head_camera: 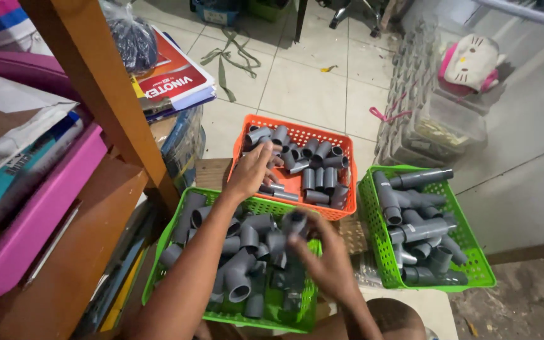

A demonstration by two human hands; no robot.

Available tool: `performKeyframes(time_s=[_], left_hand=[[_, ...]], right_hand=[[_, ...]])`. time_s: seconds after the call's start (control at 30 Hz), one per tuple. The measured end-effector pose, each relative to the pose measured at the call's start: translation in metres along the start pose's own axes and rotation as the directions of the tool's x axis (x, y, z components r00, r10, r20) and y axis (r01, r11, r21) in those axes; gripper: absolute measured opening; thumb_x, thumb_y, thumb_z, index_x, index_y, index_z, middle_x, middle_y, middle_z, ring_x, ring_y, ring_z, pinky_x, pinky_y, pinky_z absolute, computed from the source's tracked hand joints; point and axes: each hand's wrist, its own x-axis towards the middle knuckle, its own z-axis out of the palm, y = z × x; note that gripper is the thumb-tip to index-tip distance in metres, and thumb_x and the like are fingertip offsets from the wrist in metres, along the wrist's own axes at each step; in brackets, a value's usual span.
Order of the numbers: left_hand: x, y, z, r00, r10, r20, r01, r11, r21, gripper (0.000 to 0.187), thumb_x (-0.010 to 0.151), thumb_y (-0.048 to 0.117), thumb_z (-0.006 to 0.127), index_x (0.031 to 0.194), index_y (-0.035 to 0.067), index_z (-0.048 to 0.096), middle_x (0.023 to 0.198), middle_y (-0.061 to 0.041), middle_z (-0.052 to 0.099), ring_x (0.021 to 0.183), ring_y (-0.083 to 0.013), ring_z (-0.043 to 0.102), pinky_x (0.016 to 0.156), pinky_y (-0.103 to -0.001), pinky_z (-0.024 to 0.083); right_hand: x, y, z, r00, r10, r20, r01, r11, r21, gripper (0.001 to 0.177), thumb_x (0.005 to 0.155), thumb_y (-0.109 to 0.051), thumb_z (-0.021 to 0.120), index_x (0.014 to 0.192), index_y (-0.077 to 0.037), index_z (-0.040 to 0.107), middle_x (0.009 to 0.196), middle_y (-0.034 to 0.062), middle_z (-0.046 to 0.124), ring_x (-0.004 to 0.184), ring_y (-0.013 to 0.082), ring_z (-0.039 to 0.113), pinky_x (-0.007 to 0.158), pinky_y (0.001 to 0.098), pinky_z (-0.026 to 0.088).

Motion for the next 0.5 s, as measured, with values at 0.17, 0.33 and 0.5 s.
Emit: performKeyframes(time_s=[0.17,0.33,0.5], left_hand=[[0.017,-0.019,0.002,0.996,-0.09,-0.018,0.086,0.98,-0.177,0.051,0.101,0.047,0.05,0.117,0.003,0.07,0.086,-0.016,0.064,0.066,-0.0237,0.072,0.055,-0.03,0.062],[-0.011,0.024,0.005,0.996,-0.082,-0.043,0.074,0.986,-0.15,0.068,0.099,0.062,0.041,0.11,0.002,0.071,0.087,-0.018,0.067,0.067,-0.0233,0.072,0.058,-0.033,0.064],[0.006,0.013,-0.007,0.996,-0.013,-0.084,0.019,0.997,0.068,0.053,0.093,0.053,0.067,0.103,0.001,0.067,0.086,-0.017,0.074,0.081,-0.0273,0.074,0.076,-0.043,0.062]], right_hand=[[0.069,0.013,0.018,0.929,0.122,-0.35,0.12,0.794,0.596,0.052,0.091,-0.004,0.07,0.138,0.001,0.049,0.127,0.0198,0.058,0.111,0.0328,0.064,0.091,0.0456,0.06],[0.111,0.023,0.044,0.891,0.238,-0.388,0.18,0.598,0.781,0.059,0.09,0.002,0.07,0.14,0.012,0.041,0.126,0.027,0.047,0.111,0.0405,0.058,0.094,0.0574,0.059],[0.138,0.055,0.07,0.957,0.101,-0.273,0.07,0.829,0.555,0.037,0.09,-0.011,0.078,0.119,0.004,0.063,0.101,0.0205,0.069,0.082,0.0317,0.075,0.069,0.0437,0.066]])
